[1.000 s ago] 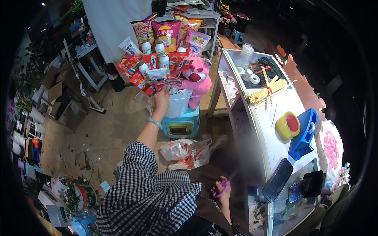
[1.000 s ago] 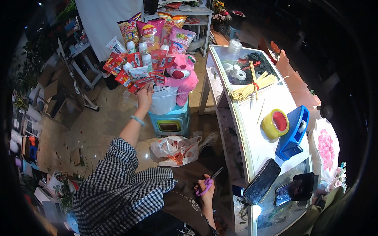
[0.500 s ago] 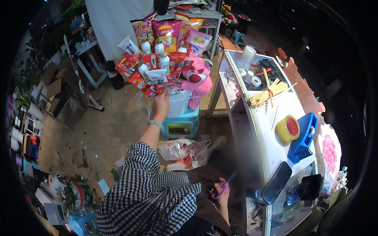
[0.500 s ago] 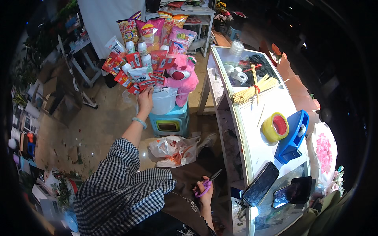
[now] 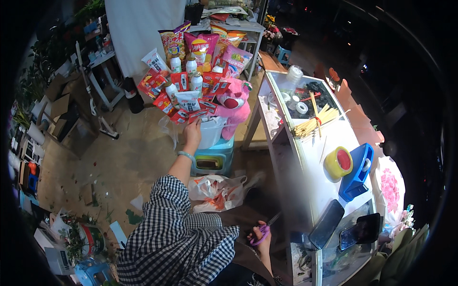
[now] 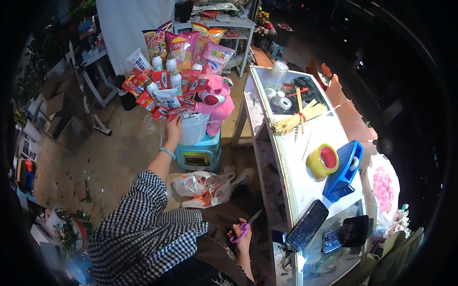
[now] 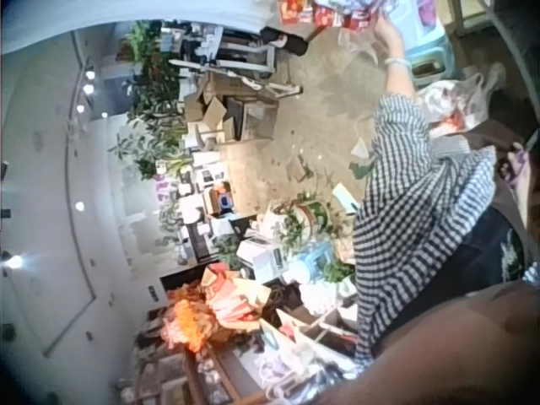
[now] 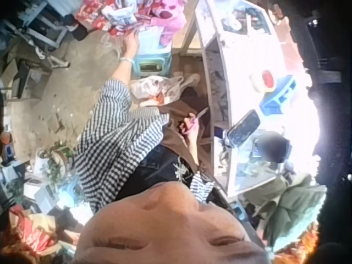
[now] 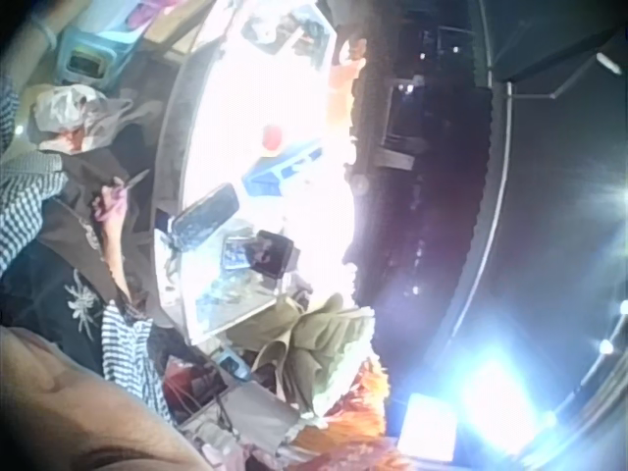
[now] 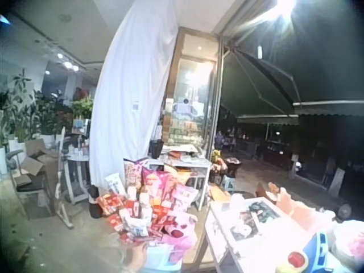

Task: The person assembles small red rectangular packets onto wooden sticks using tape and scissors. They repeatedly pick up packets, attach them to sticks, and trim excess material, then place the finished items into a plastic bag.

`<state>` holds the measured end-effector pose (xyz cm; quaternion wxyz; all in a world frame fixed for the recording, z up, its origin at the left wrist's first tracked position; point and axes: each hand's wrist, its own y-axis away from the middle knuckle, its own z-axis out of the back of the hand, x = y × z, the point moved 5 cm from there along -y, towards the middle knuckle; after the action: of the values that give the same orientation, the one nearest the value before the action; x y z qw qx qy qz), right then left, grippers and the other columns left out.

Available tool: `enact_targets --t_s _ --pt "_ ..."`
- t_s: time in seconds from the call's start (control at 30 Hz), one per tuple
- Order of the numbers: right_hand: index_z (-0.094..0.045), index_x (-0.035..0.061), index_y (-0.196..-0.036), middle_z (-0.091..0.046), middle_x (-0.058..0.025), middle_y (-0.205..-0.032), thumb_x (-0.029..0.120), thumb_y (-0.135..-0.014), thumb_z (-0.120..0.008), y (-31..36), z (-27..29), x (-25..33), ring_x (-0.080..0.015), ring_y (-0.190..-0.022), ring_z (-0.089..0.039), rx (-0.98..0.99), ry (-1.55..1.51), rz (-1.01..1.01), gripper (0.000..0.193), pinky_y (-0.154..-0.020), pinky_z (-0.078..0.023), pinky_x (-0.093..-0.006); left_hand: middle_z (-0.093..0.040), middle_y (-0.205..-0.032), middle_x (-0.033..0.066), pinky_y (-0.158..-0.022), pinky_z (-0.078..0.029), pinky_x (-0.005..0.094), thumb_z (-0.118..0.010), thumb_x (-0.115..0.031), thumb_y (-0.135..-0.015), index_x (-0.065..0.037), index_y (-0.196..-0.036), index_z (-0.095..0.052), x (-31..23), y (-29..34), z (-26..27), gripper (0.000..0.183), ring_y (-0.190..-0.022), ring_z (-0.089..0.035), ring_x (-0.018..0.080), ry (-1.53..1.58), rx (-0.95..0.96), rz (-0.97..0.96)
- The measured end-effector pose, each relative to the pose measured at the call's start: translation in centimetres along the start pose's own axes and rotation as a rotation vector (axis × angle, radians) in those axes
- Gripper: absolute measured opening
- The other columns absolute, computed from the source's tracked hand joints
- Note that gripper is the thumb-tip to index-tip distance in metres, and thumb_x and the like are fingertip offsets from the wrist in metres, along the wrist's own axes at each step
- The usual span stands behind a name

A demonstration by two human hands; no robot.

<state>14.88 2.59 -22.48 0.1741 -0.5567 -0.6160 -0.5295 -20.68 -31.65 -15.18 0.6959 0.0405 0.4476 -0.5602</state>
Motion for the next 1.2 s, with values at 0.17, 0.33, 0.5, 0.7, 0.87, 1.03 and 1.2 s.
enact_targets --t_s 0.17,0.33,0.5,0.7,0.87,1.03,1.2 --pt "-0.044 0.0039 -0.119 -0.052 -0.0065 -0.079 0.009 -0.081 -0.067 -0.1 0.1 -0.3 -0.0175 -0.062 -0.058 0.007 0.003 0.002 0.045 -0.055 -0.052 -0.0331 -0.063 -0.096 0.0216 -0.075 -0.047 0.0452 -0.055 -0.023 -0.088 -0.005 -0.098 -0.066 0.3 -0.1 -0.1 0.024 -0.086 -0.06 0.0386 0.115 -0.01 -0.012" --pt "-0.047 0.0052 -0.117 -0.05 -0.0047 -0.079 0.007 -0.081 -0.067 -0.3 0.0 -0.4 -0.0167 -0.061 -0.057 -0.003 -0.021 -0.006 0.042 -0.054 -0.053 -0.0332 -0.063 -0.092 0.02 -0.073 -0.047 0.0431 -0.06 -0.021 -0.086 -0.002 -0.096 -0.065 0.1 0.2 0.0 0.023 -0.081 -0.061 0.0365 0.183 -0.125 -0.087" --pt "-0.045 0.0042 -0.118 -0.051 -0.0053 -0.08 0.007 -0.081 -0.066 -0.2 -0.2 -0.4 -0.0171 -0.062 -0.057 -0.007 0.011 -0.016 0.042 -0.055 -0.052 -0.0331 -0.063 -0.086 0.0167 -0.07 -0.047 0.0412 -0.062 -0.022 -0.085 -0.004 -0.094 -0.066 0.8 0.3 -0.9 0.021 -0.079 -0.061 0.0334 0.346 -0.185 0.043" --pt "-0.044 0.0035 -0.118 -0.052 -0.0061 -0.081 0.006 -0.082 -0.066 -0.4 -0.3 -0.7 -0.0173 -0.063 -0.058 -0.01 -0.031 -0.027 0.042 -0.056 -0.053 -0.0332 -0.064 -0.082 0.0142 -0.066 -0.047 0.0426 -0.062 -0.029 -0.086 -0.01 -0.091 -0.069 1.4 0.4 -1.5 0.021 -0.076 -0.062 0.0319 0.129 -0.237 0.077" --pt "-0.046 0.0046 -0.118 -0.053 -0.0049 -0.082 0.007 -0.083 -0.067 -0.5 -0.1 -0.7 -0.015 -0.064 -0.059 0.0 -0.009 -0.001 0.04 -0.056 -0.053 -0.0309 -0.066 -0.079 0.0147 -0.065 -0.047 0.0428 -0.061 -0.03 -0.086 -0.011 -0.091 -0.07 2.3 0.1 -1.9 0.022 -0.076 -0.063 0.0321 0.11 -0.21 0.076" --pt "-0.047 0.0042 -0.118 -0.055 -0.0035 -0.078 0.009 -0.083 -0.068 -0.1 -0.3 -0.6 -0.0125 -0.063 -0.057 -0.02 0.04 0.021 0.041 -0.056 -0.05 -0.0277 -0.065 -0.082 0.016 -0.068 -0.048 0.0416 -0.06 -0.022 -0.088 -0.005 -0.093 -0.066 2.3 -0.3 -1.8 0.019 -0.075 -0.062 0.0321 0.192 -0.126 0.066" --pt "-0.05 0.0044 -0.119 -0.059 -0.0036 -0.077 0.012 -0.081 -0.071 3.7 -2.9 3.8 -0.0085 -0.065 -0.055 0.007 0.563 0.301 0.044 -0.063 -0.046 -0.0241 -0.061 -0.097 0.0162 -0.078 -0.046 0.0417 -0.057 -0.018 -0.09 -0.001 -0.104 -0.06 1.9 0.3 -1.7 0.022 -0.09 -0.059 0.0341 0.257 -0.032 -0.008"
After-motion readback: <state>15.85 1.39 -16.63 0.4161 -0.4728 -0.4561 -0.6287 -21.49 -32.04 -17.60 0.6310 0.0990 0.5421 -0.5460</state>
